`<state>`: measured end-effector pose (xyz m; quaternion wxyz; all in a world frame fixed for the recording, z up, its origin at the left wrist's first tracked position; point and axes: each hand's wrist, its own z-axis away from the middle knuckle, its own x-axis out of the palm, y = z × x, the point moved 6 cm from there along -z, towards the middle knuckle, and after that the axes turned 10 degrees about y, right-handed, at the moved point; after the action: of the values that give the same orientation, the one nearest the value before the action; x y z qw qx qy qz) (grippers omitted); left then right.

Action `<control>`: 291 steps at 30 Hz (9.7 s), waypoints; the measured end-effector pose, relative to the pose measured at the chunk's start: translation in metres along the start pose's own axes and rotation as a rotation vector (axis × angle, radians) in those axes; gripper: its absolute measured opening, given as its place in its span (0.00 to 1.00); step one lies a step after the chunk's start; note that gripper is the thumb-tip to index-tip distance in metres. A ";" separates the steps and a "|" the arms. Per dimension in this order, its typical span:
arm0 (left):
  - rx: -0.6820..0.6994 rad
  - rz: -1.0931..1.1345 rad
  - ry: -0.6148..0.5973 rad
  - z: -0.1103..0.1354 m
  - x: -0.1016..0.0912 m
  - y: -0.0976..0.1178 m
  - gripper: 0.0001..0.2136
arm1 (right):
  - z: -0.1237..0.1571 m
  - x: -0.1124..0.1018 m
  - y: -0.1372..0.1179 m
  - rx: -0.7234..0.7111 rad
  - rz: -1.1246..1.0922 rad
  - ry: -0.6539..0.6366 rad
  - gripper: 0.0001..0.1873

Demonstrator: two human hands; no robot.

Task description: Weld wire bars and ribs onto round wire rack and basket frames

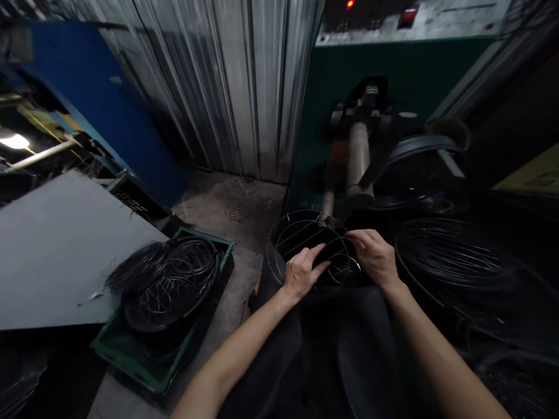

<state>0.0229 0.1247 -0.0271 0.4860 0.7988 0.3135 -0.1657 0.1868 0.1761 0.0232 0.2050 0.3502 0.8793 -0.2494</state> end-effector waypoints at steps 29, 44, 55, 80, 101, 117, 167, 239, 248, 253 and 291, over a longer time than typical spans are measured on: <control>-0.325 0.339 -0.359 -0.024 0.010 -0.007 0.13 | 0.006 -0.003 0.007 0.038 -0.014 -0.021 0.12; -0.124 0.140 -0.221 -0.026 -0.014 0.003 0.17 | 0.010 -0.012 0.013 0.105 -0.049 0.030 0.10; 0.033 0.399 -0.026 -0.023 -0.036 0.013 0.22 | 0.000 0.004 0.008 0.112 -0.111 -0.010 0.11; 0.351 0.142 0.293 -0.044 -0.119 0.051 0.19 | -0.001 0.000 0.012 0.157 -0.113 0.055 0.10; 0.138 -0.017 -0.201 -0.042 -0.036 -0.003 0.20 | -0.011 0.017 0.025 0.166 -0.144 0.021 0.10; 0.186 -0.011 -0.261 -0.043 -0.022 -0.003 0.21 | -0.015 0.021 0.024 0.170 -0.123 -0.018 0.10; 0.213 -0.158 -0.339 -0.044 -0.022 -0.003 0.23 | -0.009 0.018 0.030 0.233 -0.161 -0.017 0.09; 0.251 0.013 -0.337 -0.001 -0.042 0.018 0.19 | 0.075 -0.007 0.007 0.971 -0.562 -0.436 0.26; 0.233 0.073 -0.392 0.014 -0.049 0.016 0.18 | 0.087 -0.013 -0.003 1.001 -0.553 -0.498 0.24; 0.315 0.045 -0.565 0.044 -0.064 0.000 0.18 | 0.129 -0.013 -0.048 0.991 -0.544 -0.598 0.25; 0.853 -0.529 -0.947 0.039 -0.061 0.029 0.10 | 0.084 -0.004 -0.042 0.299 -0.389 -0.517 0.15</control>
<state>-0.0015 0.0601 0.0088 0.1569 0.6584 0.1594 -0.7186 0.1754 0.0986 -0.0285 0.3161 0.1274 0.8023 -0.4901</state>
